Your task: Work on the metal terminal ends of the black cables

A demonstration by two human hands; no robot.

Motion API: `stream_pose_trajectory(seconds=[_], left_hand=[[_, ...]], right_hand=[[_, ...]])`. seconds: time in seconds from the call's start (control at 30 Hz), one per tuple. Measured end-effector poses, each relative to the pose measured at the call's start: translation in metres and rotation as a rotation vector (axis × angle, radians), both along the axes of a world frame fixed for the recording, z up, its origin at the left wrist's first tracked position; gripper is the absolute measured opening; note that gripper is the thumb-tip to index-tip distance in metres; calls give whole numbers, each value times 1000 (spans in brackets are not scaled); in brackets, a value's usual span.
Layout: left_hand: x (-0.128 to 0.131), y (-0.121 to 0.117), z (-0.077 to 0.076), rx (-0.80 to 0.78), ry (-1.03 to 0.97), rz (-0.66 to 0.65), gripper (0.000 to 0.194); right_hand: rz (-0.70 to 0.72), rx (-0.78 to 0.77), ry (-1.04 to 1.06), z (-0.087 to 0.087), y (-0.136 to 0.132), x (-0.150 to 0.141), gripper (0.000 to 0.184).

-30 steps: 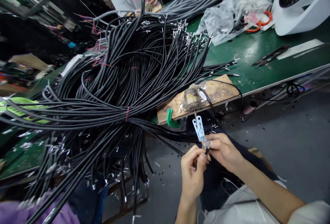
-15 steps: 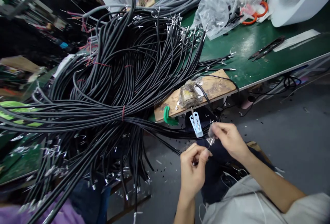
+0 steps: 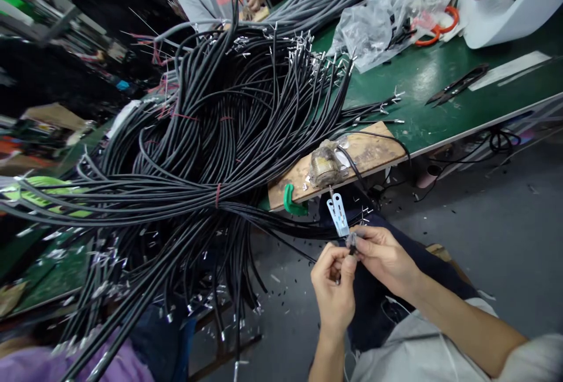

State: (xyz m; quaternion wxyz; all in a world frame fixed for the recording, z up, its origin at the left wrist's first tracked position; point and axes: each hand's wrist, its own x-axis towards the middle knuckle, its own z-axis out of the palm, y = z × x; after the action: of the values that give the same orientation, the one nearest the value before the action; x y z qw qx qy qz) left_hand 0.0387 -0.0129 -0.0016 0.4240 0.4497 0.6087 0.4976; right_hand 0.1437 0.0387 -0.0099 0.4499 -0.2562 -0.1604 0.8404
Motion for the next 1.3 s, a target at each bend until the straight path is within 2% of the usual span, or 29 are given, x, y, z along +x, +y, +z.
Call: stream_pose_trajectory(seconds=[0.1,0.2,0.3,0.4,0.53,0.63,0.7,0.77,0.83,0.87,0.93,0.97,1.0,1.07,1.13,1.17,1.23,1.3], left_hand=[[0,1,-1,43,-31,2,29],[-2,2,-1,66,-34,-23,31],[-3,3,0,48,-46,-27,33],[-5,3,4,-6,-72,-36,38],[-8,3,10,-70,-97,-87,46],[-9,2,10,-93,-151,-97,47],[-7,1,6,-96,-173,-101,47],[-1,0,1,-88,-157,-56,44],[7,-2,-3,-63,-111,40,39],[11,-2,-3,-47,-85,91,37],[13,-2,-2,-28,-41,141,39],[11,-1,1,-27,-28,124,41],[7,1,4,-28,-19,72,43],[-4,7,12,-10,-10,-124,43],[-16,14,19,80,-9,-317,39],[-20,17,22,134,-10,-358,35],[-24,21,25,220,10,-347,27],[-24,22,25,252,70,-284,20]], right_hand=[[42,-84,76,0,-1,-3,24],[83,-54,63,1,1,-1,25],[59,126,-114,1,2,5,24],[-60,348,-327,0,5,14,22],[-24,630,-426,0,12,22,46],[-6,748,-492,3,16,20,18],[-31,734,-465,4,13,14,16],[-106,653,-470,4,8,6,18],[-291,644,-611,2,1,0,17],[-424,703,-718,1,-1,-2,16],[-680,927,-913,1,-3,-2,12],[-739,1036,-960,1,-2,0,11],[-726,1102,-956,2,0,2,11],[-505,1056,-797,6,5,9,9],[-169,824,-518,9,11,16,21],[-3,692,-381,10,14,19,28],[295,497,-211,13,22,26,41],[517,463,-230,16,32,35,44]])
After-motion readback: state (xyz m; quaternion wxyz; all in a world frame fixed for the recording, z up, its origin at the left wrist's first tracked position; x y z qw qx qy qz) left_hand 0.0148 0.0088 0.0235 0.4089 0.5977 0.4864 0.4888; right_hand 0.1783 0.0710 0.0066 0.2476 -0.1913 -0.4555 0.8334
